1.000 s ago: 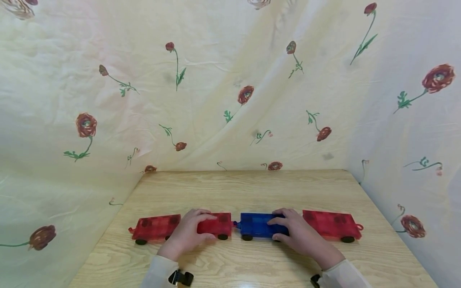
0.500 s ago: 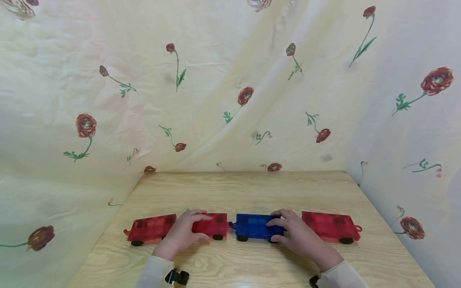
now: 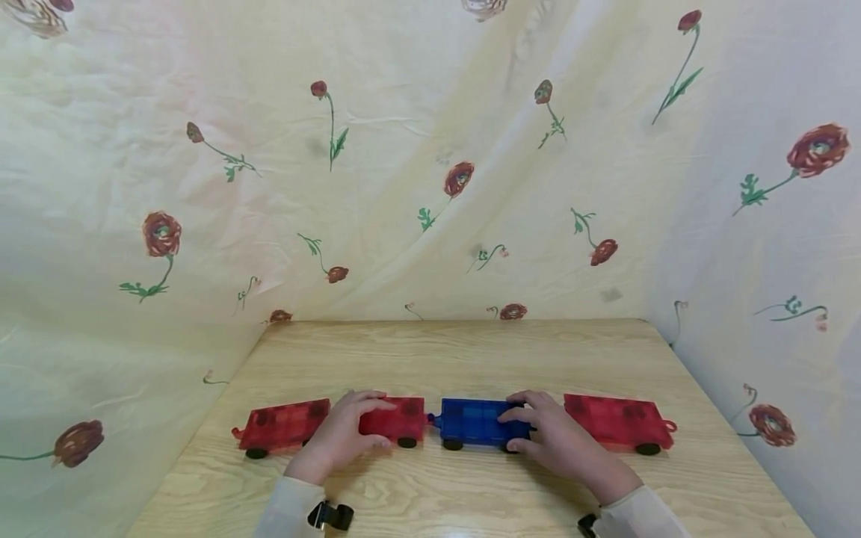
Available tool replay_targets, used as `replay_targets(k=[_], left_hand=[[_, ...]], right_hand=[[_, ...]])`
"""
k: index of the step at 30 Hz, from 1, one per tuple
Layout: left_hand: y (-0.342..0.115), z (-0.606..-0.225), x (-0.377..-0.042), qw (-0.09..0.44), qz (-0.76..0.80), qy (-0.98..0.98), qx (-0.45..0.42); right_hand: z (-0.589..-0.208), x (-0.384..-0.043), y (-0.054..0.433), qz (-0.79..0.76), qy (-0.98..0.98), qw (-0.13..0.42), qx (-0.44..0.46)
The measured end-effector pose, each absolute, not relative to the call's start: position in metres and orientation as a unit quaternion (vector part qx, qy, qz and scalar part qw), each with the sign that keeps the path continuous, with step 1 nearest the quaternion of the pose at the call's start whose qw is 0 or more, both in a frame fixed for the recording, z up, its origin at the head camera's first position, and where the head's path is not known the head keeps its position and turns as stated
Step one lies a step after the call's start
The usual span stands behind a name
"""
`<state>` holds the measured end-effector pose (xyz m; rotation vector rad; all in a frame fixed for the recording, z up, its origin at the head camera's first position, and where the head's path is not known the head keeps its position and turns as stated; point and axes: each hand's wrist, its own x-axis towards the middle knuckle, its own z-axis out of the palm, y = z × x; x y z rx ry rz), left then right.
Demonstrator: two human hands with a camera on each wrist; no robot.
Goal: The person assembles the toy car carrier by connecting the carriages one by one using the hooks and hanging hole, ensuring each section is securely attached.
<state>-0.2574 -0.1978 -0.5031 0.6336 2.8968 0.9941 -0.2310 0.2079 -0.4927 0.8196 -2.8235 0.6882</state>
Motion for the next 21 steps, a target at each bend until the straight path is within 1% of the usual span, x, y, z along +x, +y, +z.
replay_targets(k=[6, 11, 15, 21], left_hand=[[-0.198, -0.501, -0.257, 0.007, 0.324, 0.924, 0.202], [-0.195, -0.499, -0.257, 0.02, 0.331, 0.923, 0.197], [-0.192, -0.495, -0.258, 0.026, 0.346, 0.916, 0.199], [-0.18, -0.484, -0.259, 0.012, 0.359, 0.906, 0.225]], right_hand=[[-0.492, -0.232, 0.208, 0.23, -0.935, 0.054, 0.264], [-0.487, -0.231, 0.211, 0.25, -0.939, 0.043, 0.232], [-0.48, -0.231, 0.22, 0.264, -0.94, 0.054, 0.211], [-0.474, -0.232, 0.243, 0.262, -0.942, 0.079, 0.197]])
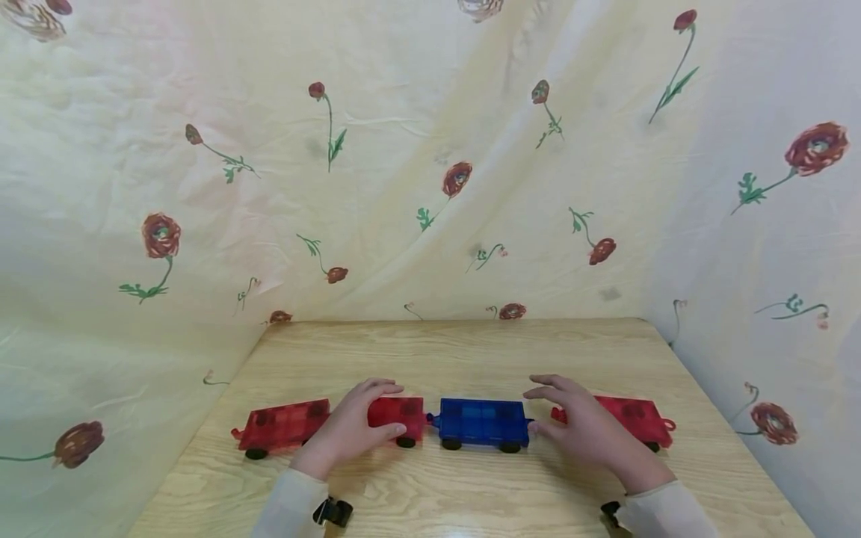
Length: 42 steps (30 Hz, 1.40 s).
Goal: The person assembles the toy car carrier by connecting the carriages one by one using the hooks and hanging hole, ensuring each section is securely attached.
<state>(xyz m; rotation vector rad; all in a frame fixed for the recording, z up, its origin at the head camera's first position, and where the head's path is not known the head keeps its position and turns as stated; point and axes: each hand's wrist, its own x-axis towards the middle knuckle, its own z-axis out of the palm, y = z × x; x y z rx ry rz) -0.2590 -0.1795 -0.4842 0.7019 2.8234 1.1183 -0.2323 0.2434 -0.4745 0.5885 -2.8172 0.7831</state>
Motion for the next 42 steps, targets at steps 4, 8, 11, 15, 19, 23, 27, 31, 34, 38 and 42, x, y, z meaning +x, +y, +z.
replay_targets(k=[4, 8, 11, 15, 19, 23, 27, 31, 34, 38, 42], left_hand=[[-0.167, -0.479, -0.26, -0.006, 0.343, 0.905, 0.25], [-0.152, -0.475, -0.262, -0.013, 0.323, 0.908, 0.267], [-0.14, -0.474, -0.264, -0.006, 0.313, 0.908, 0.277], [-0.121, -0.473, -0.266, 0.008, 0.301, 0.908, 0.29], [-0.101, -0.473, -0.268, 0.02, 0.29, 0.908, 0.301], [-0.081, -0.474, -0.27, 0.027, 0.277, 0.908, 0.313], [-0.061, -0.475, -0.27, 0.031, 0.255, 0.909, 0.327], [-0.043, -0.478, -0.27, 0.025, 0.227, 0.914, 0.335], [-0.033, -0.479, -0.27, 0.022, 0.204, 0.918, 0.339], [-0.022, -0.482, -0.27, 0.018, 0.173, 0.924, 0.34], [-0.016, -0.485, -0.27, 0.014, 0.148, 0.927, 0.343]], right_hand=[[-0.472, -0.233, 0.262, 0.25, -0.945, 0.095, 0.186], [-0.468, -0.232, 0.278, 0.259, -0.95, 0.078, 0.159], [-0.467, -0.231, 0.288, 0.266, -0.951, 0.064, 0.141], [-0.469, -0.231, 0.304, 0.274, -0.949, 0.062, 0.141], [-0.474, -0.231, 0.321, 0.287, -0.944, 0.06, 0.152], [-0.477, -0.231, 0.331, 0.294, -0.942, 0.053, 0.154], [-0.478, -0.23, 0.337, 0.301, -0.941, 0.041, 0.15], [-0.479, -0.23, 0.339, 0.307, -0.94, 0.025, 0.146], [-0.479, -0.23, 0.339, 0.308, -0.941, 0.013, 0.14], [-0.479, -0.231, 0.339, 0.306, -0.943, -0.004, 0.129], [-0.479, -0.232, 0.337, 0.304, -0.944, -0.012, 0.124]])
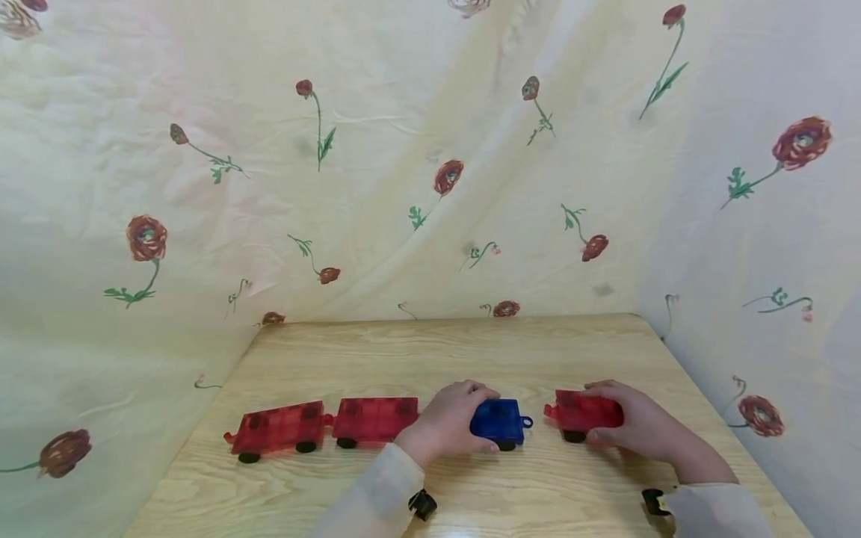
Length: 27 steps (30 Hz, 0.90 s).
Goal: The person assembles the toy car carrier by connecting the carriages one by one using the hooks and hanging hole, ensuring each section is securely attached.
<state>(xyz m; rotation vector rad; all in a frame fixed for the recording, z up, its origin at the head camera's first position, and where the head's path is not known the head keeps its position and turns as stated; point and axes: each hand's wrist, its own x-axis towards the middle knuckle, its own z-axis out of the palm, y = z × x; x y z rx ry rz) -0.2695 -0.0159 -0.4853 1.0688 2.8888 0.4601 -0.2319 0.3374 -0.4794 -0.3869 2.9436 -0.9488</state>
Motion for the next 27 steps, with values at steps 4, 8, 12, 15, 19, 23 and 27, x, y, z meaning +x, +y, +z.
replay_targets(k=[4, 8, 12, 15, 19, 23, 27], left_hand=[[-0.0122, -0.4877, -0.2691, 0.011, 0.131, 0.928, 0.348], [-0.0102, -0.4882, -0.2686, 0.018, 0.144, 0.928, 0.343], [-0.0094, -0.4884, -0.2688, 0.026, 0.169, 0.927, 0.334], [-0.0092, -0.4888, -0.2692, 0.026, 0.185, 0.926, 0.329], [-0.0084, -0.4891, -0.2701, 0.022, 0.201, 0.924, 0.324], [-0.0071, -0.4872, -0.2698, 0.019, 0.209, 0.923, 0.321], [-0.005, -0.4857, -0.2697, 0.02, 0.221, 0.921, 0.32]], right_hand=[[-0.4791, -0.2326, 0.3341, -0.299, 0.945, 0.011, -0.128], [-0.479, -0.2332, 0.3318, -0.293, 0.948, 0.01, -0.126], [-0.4791, -0.2333, 0.3302, -0.29, 0.949, 0.007, -0.123], [-0.4793, -0.2327, 0.3285, -0.291, 0.949, 0.006, -0.118], [-0.4787, -0.2321, 0.3281, -0.286, 0.951, 0.002, -0.115], [-0.4784, -0.2307, 0.3275, -0.277, 0.954, -0.002, -0.112], [-0.4773, -0.229, 0.3272, -0.274, 0.956, -0.001, -0.108]])
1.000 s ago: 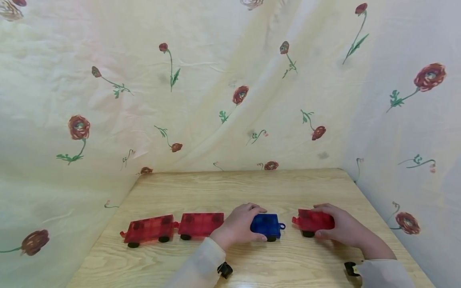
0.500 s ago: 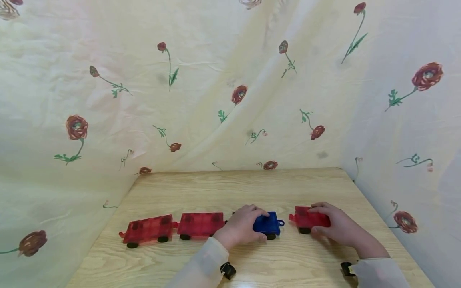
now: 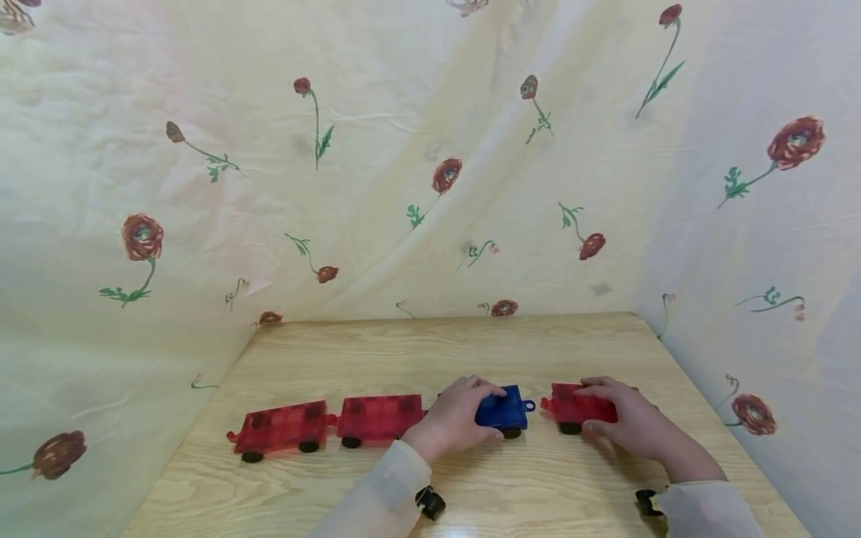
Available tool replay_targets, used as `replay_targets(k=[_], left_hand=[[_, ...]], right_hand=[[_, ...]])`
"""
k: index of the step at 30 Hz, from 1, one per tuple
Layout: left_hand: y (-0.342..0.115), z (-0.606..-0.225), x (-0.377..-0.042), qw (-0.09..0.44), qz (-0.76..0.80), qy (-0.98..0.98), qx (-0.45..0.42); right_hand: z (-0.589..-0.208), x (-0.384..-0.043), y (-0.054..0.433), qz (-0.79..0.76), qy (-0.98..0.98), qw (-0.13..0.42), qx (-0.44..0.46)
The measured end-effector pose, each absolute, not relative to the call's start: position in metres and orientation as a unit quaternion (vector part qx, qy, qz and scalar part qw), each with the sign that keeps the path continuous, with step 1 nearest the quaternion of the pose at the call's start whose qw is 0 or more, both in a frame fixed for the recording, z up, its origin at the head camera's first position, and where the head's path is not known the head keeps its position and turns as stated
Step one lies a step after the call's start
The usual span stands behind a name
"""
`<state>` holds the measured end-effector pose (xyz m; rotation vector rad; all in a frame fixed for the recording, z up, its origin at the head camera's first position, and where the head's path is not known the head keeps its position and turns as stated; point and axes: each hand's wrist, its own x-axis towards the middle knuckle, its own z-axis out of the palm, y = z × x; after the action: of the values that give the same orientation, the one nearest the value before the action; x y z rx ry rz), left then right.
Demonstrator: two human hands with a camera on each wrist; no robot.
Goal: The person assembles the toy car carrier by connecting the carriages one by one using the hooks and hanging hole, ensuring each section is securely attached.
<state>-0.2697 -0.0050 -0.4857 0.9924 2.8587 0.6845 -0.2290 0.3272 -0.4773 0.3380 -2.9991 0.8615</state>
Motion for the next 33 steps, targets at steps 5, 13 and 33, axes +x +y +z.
replay_targets(k=[5, 13, 33], left_hand=[[-0.001, -0.486, -0.272, 0.017, 0.229, 0.919, 0.32], [0.005, -0.488, -0.274, 0.012, 0.24, 0.918, 0.316], [0.019, -0.493, -0.279, 0.011, 0.25, 0.917, 0.31]], right_hand=[[-0.476, -0.229, 0.329, 0.271, -0.956, 0.001, 0.111], [-0.48, -0.229, 0.329, 0.273, -0.956, 0.007, 0.107], [-0.488, -0.236, 0.328, 0.278, -0.952, 0.022, 0.124]])
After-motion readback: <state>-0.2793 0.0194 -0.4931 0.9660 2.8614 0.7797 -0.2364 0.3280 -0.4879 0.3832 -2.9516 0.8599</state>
